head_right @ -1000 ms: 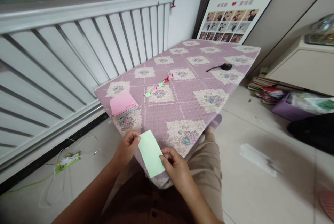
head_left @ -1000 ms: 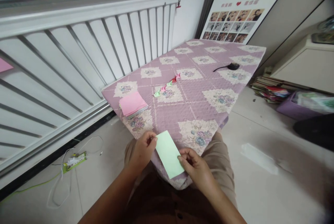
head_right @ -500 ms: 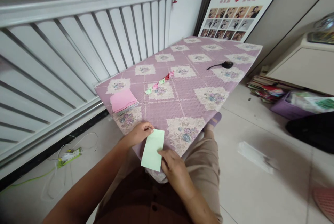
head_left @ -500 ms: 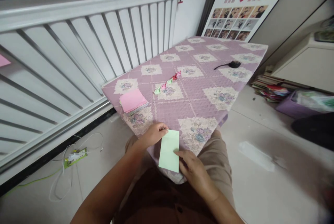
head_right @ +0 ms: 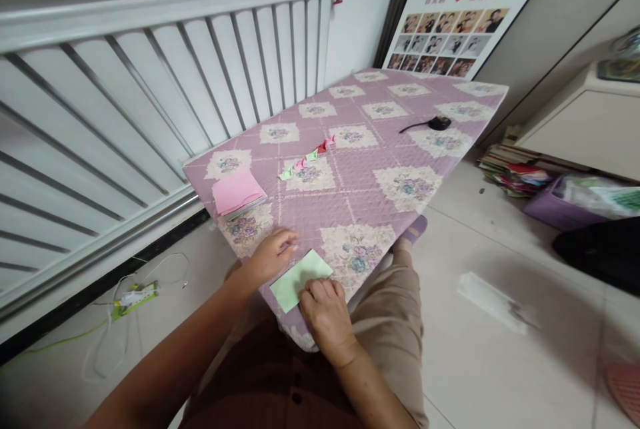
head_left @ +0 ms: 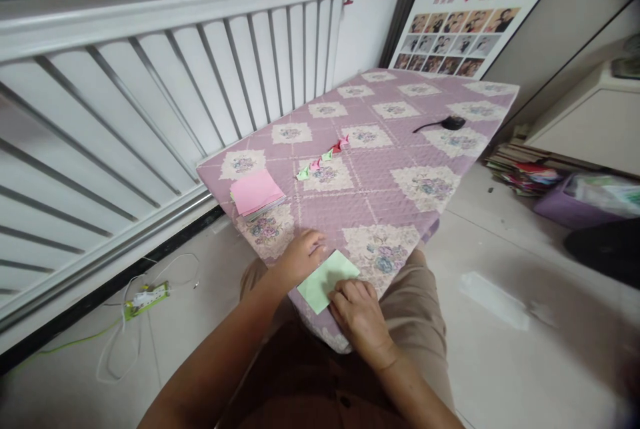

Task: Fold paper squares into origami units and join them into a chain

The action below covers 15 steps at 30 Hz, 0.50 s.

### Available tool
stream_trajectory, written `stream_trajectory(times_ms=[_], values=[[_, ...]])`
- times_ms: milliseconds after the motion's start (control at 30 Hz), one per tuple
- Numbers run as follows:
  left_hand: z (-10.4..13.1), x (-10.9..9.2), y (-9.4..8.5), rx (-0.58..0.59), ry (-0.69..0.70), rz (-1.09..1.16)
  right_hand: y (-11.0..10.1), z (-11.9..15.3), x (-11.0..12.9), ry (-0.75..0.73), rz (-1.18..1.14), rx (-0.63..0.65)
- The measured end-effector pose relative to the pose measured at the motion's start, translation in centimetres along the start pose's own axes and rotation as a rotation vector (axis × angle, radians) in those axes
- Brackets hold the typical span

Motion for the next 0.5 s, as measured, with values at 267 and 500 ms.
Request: stream_trajectory(times_ms=[267,500], values=[[10.0,0.3,1.9,0.173,0.168,-0.316,0.8,0.5,-0.4,0.05,-0.086,0.034],[10.0,2.0,2.7,0.078,-0.048,-0.482,1.3,0.4,-1.3,0.145,-0.164,0.036]])
Point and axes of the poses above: each hand's wrist, its own z-axis away from the middle knuckle, its own y-axis out of the palm, x = y × z, the point moved 7 cm from there along -z, towards the middle knuckle, and after that the axes turned 2 degrees about x, right-handed, at the moved point
